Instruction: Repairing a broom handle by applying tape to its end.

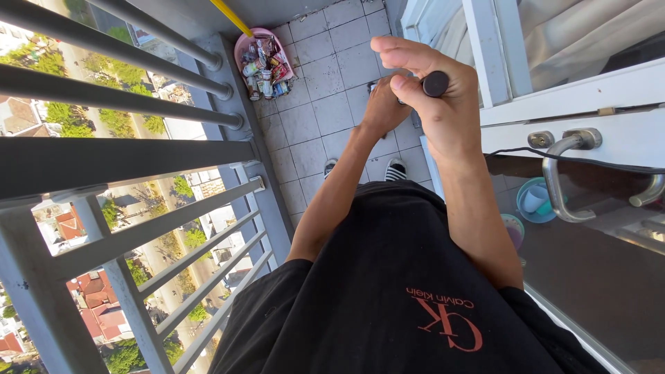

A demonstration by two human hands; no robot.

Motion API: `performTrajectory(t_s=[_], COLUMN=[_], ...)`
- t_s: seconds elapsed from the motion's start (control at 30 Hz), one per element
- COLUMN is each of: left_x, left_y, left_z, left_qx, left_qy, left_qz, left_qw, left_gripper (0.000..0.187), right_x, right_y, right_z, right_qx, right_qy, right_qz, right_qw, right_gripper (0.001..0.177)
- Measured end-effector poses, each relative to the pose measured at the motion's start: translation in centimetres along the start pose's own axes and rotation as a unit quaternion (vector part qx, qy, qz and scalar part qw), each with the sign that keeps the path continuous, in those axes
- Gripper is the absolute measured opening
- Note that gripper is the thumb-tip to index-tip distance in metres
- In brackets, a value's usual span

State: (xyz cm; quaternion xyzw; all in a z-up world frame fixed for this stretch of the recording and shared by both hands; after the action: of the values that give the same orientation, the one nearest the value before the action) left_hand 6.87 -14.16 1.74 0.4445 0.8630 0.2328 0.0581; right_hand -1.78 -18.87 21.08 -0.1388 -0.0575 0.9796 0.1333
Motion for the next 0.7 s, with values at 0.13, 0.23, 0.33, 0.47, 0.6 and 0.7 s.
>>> performTrajectory(t_s=[0.13, 0.23, 0.33, 0.47, 0.6, 0.7], left_x=[-0.9, -1.4, -2.1, -2.1, -1.4, -1.2], left_y=[-0.5, -1.9, -3.5, -3.9, -1.7, -0.5], left_z=[-2.2, -2.0, -0.3, 0.5, -1.1, -0.6], left_qx=[-0.027, -0.068, 0.038, 0.082, 0.095, 0.064], left_qy=[-0.009, -0.032, -0.016, -0.065, -0.110, -0.029], left_qz=[0.021, 0.025, 0.033, 0.016, -0.007, 0.013], left_qw=[0.999, 0.997, 0.999, 0.994, 0.989, 0.997], left_gripper=[0.013, 0.015, 0.010, 0.007, 0.013, 0.015], right_x=[-0.3, -0.1, -0.2, -0.7, -1.2, -1.7], right_y=[0.8, 1.4, 1.7, 1.2, 0.7, 0.5], right_z=[0.3, 0.0, -0.5, -1.1, -1.6, -2.3], right_qx=[0.014, 0.045, 0.047, 0.072, 0.034, 0.043], right_qy=[-0.008, -0.056, -0.017, -0.043, -0.026, -0.022], right_qz=[-0.003, -0.028, 0.005, 0.005, 0.004, 0.005], right_qw=[1.000, 0.997, 0.999, 0.996, 0.999, 0.999], right_gripper=[0.033, 0.030, 0.030, 0.029, 0.031, 0.027])
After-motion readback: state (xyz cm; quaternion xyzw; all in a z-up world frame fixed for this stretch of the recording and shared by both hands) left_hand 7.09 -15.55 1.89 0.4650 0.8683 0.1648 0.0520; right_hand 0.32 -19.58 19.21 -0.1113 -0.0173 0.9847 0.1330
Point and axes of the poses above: each hand's wrist, its own x-axis away from the middle knuckle, its own y-axis out of the back of the hand, z = x × y, the point moved 3 cm from there along -x, towards the middle knuckle, and after that the axes turned 6 degrees about z, right-handed, at the moved point
